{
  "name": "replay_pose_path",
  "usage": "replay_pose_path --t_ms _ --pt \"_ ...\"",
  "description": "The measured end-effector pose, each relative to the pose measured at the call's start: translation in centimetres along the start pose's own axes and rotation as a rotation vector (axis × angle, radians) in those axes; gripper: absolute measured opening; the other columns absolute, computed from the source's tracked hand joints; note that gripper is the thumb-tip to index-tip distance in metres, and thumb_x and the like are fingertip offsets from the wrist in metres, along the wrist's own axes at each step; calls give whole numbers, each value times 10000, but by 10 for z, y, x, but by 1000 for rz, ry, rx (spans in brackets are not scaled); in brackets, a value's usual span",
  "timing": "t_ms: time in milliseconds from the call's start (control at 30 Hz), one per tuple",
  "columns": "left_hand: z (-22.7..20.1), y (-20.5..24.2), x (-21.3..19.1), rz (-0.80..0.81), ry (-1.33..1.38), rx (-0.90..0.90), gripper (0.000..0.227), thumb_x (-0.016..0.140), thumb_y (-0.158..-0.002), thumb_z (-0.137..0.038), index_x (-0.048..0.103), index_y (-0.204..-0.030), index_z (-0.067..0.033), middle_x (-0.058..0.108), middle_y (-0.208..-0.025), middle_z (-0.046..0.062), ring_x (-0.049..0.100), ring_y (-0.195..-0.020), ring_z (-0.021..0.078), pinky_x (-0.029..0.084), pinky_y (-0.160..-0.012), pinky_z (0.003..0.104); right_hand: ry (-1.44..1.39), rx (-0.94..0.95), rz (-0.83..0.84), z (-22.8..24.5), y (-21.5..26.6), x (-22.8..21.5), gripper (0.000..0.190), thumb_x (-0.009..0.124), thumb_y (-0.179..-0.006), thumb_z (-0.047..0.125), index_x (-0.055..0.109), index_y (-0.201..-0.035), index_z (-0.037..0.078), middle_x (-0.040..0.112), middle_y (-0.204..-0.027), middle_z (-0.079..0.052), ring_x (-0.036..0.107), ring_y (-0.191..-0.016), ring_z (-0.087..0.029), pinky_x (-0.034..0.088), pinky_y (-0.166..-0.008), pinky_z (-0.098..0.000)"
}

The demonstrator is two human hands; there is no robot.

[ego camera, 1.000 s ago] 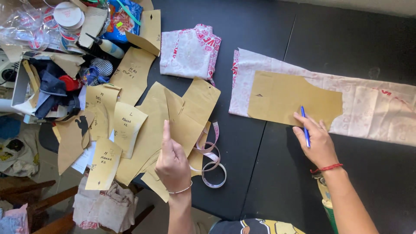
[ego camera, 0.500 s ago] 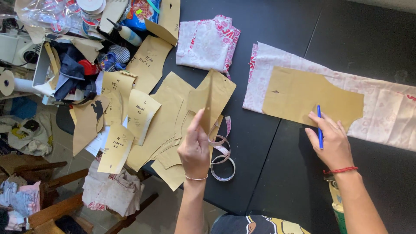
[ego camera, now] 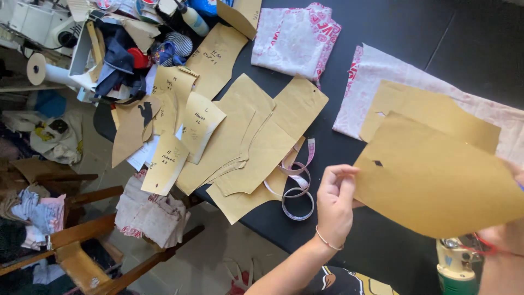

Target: The person uses an electric rotary cutter to cut patterned fabric on a black table. They trace around a paper pattern with a blue pen, cut the fabric, and then fold and stack the cut pieces.

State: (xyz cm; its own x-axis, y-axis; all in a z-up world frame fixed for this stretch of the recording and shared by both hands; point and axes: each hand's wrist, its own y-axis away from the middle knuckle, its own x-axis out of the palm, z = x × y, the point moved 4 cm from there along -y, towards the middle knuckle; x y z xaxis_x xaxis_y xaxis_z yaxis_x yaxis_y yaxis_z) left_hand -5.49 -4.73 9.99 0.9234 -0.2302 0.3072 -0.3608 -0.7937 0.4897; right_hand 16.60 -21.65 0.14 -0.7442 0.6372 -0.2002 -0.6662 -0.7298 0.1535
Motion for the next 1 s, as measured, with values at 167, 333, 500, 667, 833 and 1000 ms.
replay_pose_path --t_ms 167,333,500,667,833,1000 --pt "32 4 -38 96 -281 -172 144 444 -811 -114 479 -950 -111 604 -908 41 550 -722 67 467 -581 201 -335 201 23 -9 23 -16 694 376 -839 555 322 -1298 38 442 -1199 -251 452 -991 -287 387 -822 -422" --pt "21 -10 -74 199 -1088 66 95 451 -667 -137 518 -731 -158 603 -748 1 583 -696 217 429 -628 334 -200 337 25 47 41 21 468 423 -882 342 462 -1086 -78 559 -974 -290 560 -682 -330 445 -585 -374" --pt "-8 -36 -80 -100 -1415 349 172 593 -722 -229 452 -675 -142 509 -679 15 499 -667 248 417 -506 414 67 129 -86 76 23 33 211 356 -1056 64 445 -1080 -126 538 -926 -281 561 -814 -334 469 -770 -350" --pt "-4 -55 -71 4 -1481 202 227 587 -753 -332 434 -734 -165 561 -602 34 559 -591 311 414 -510 424 218 44 33 124 1 71 168 405 -957 53 510 -1039 -50 585 -977 -174 570 -887 -225 449 -851 -300" --pt "3 -76 -81 -280 -1733 432 444 763 -577 -429 498 -847 -197 503 -803 51 529 -762 255 412 -617 407 508 -155 202 119 -25 105 244 488 -853 127 573 -1082 135 593 -1081 -29 564 -949 -145 397 -825 -242" --pt "-41 -69 -51 98 -1206 485 53 391 -872 -147 437 -851 -132 560 -632 -21 532 -550 258 388 -527 384 535 -241 210 109 -58 121 254 520 -848 113 562 -1097 146 591 -952 -93 556 -836 -220 416 -766 -301"
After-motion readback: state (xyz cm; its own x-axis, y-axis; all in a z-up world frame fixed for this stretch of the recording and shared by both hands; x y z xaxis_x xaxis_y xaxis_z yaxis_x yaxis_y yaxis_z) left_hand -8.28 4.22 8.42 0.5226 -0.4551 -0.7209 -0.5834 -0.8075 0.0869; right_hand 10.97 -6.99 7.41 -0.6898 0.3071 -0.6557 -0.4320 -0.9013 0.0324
